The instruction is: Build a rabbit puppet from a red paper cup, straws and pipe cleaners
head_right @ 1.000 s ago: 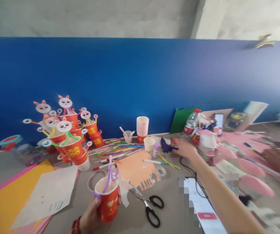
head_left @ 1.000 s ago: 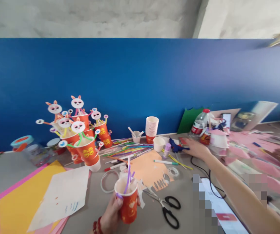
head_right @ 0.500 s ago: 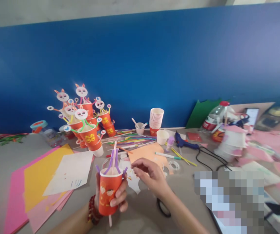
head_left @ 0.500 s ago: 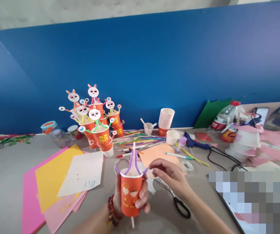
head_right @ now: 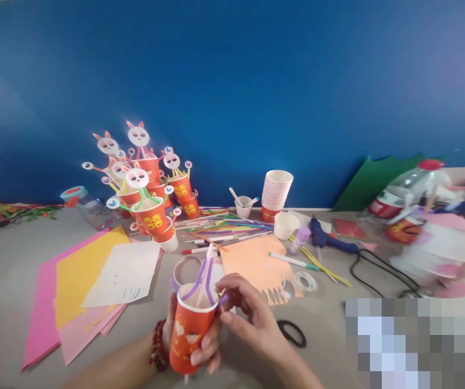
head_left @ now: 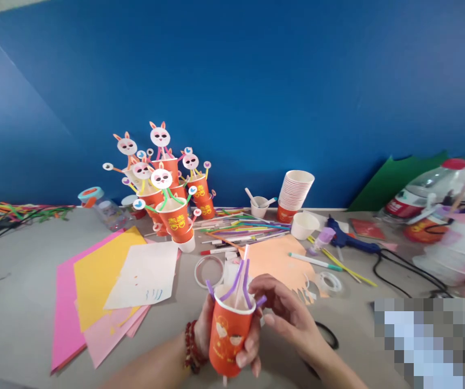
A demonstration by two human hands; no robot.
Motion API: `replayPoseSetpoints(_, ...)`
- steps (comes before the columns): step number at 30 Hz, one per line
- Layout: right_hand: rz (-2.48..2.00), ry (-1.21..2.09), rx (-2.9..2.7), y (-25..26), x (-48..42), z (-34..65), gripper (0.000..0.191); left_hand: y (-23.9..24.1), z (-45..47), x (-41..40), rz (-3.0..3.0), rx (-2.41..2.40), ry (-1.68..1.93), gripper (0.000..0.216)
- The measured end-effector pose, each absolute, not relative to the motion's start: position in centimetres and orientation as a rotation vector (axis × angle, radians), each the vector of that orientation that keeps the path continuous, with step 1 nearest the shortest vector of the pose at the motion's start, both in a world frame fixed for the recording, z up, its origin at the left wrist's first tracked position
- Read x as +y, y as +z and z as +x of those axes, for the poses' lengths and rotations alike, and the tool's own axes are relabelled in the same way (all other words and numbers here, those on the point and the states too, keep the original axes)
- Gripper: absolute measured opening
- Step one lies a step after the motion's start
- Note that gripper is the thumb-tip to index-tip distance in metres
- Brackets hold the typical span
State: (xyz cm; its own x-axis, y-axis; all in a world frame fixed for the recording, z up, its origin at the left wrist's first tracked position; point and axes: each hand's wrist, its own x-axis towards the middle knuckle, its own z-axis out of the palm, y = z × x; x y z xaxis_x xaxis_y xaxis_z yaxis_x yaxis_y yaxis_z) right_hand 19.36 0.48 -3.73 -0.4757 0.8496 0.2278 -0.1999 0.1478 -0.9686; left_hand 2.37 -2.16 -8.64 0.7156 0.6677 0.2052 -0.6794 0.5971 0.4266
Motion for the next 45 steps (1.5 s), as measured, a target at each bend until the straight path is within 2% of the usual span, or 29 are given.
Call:
replayPoseSetpoints(7,-0.691,1.489,-1.521,-3.8,0.4,19.1,0.041,-9.3,2.5,-2.2,0.543,-0.043,0.768,0.099)
replayPoseSetpoints(21,-0.578,1.560,-1.473,-4.3,0.3,19.1,0.036,-9.1,2.3,-2.5,0.467,-0.078,0.806,0.086)
replayPoseSetpoints(29,-0.565,1.571,-1.467,-4.2,0.4,19.1,0.034,-9.3,2.3,-2.4,0.473,-0.156,0.761,0.096)
replayPoseSetpoints(34,-0.592,1.519,-1.487,-4.6,0.6,19.2,0.033,-9.5,2.3,-2.4,0.450,-0.154,0.748,0.095)
replayPoseSetpoints(39,-0.655,1.450,-1.490,-3.2,1.3,19.6,0.030,-10.0,2.2,-2.3,0.472,-0.132,0.706,0.088)
replayPoseSetpoints(45,-0.711,1.533,-1.614,-0.8,1.4,19.6,0.029,-11.4,1.9,-2.6,0.492,-0.071,0.563,0.087)
